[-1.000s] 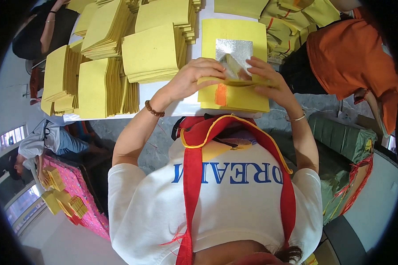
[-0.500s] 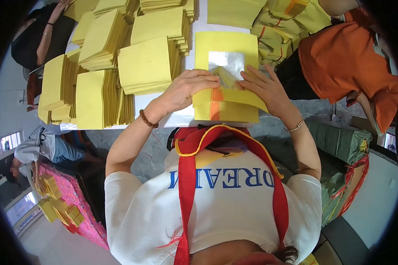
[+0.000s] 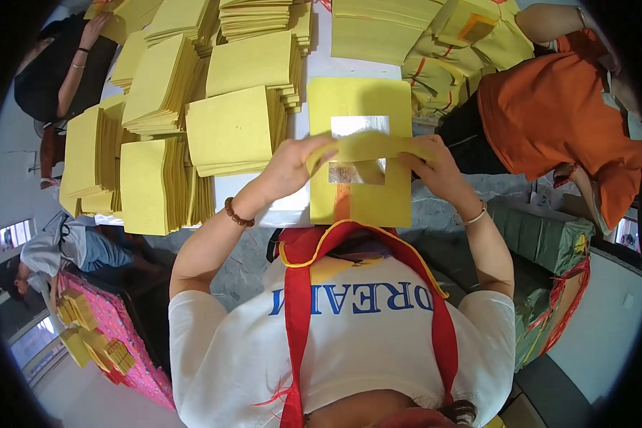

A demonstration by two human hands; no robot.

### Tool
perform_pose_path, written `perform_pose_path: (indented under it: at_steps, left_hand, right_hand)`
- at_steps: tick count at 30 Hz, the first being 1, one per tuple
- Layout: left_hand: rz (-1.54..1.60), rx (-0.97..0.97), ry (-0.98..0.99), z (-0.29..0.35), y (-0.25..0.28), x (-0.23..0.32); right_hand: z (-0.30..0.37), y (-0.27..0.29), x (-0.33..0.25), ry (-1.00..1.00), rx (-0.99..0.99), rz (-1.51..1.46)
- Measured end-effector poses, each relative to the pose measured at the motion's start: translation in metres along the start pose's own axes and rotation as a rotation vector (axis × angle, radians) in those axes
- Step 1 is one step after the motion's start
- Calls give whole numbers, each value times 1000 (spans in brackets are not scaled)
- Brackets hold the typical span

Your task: Folding sheets of yellow joss paper with silver foil inserts.

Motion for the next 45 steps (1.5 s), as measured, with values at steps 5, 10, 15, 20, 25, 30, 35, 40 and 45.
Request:
perform_pose_path:
  at_steps: [5,10,15,20,25,30,35,40,45]
  left_hand:
    - [264,36,266,-24,-3,-11]
    - [250,19,419,-37,6,-4]
    - [191,-32,434,-47,12,-5]
    - [620,-28,423,-52,1,-12]
    - [841,-40,281,-27,-3,4]
    - [857,-12,307,3,-15,14]
    - [698,107,175,38,-38,12]
    - [605,167,224,39,-43,6]
    - [609,225,269,30,-39,8]
  right_hand:
    - [-13,-15,-7,-358,263,-602]
    - [-23,-17,-18,-286,512,-656]
    - [-22,-15,-1,-206,423,-362]
    - [-24,-20,-1,-244,527,-367]
    - [-23,-14,-9,-268,544,-316]
    - [-3,-2,-39,-271,432,-172]
    - [30,-30,-57,-208,494,-118]
    - [29,-26,-61,-194,506,-79]
    - [24,-26,-56,-233,508,-130]
Point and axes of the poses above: each hand's wrist, its own z-axis away from the middle knuckle, its own y-axis out of the back of the hand, x = y × z, the point moved 2 cm from there along -z, towards the middle knuckle, and after that the axes turned 13 degrees about y, right-handed, at the moved point
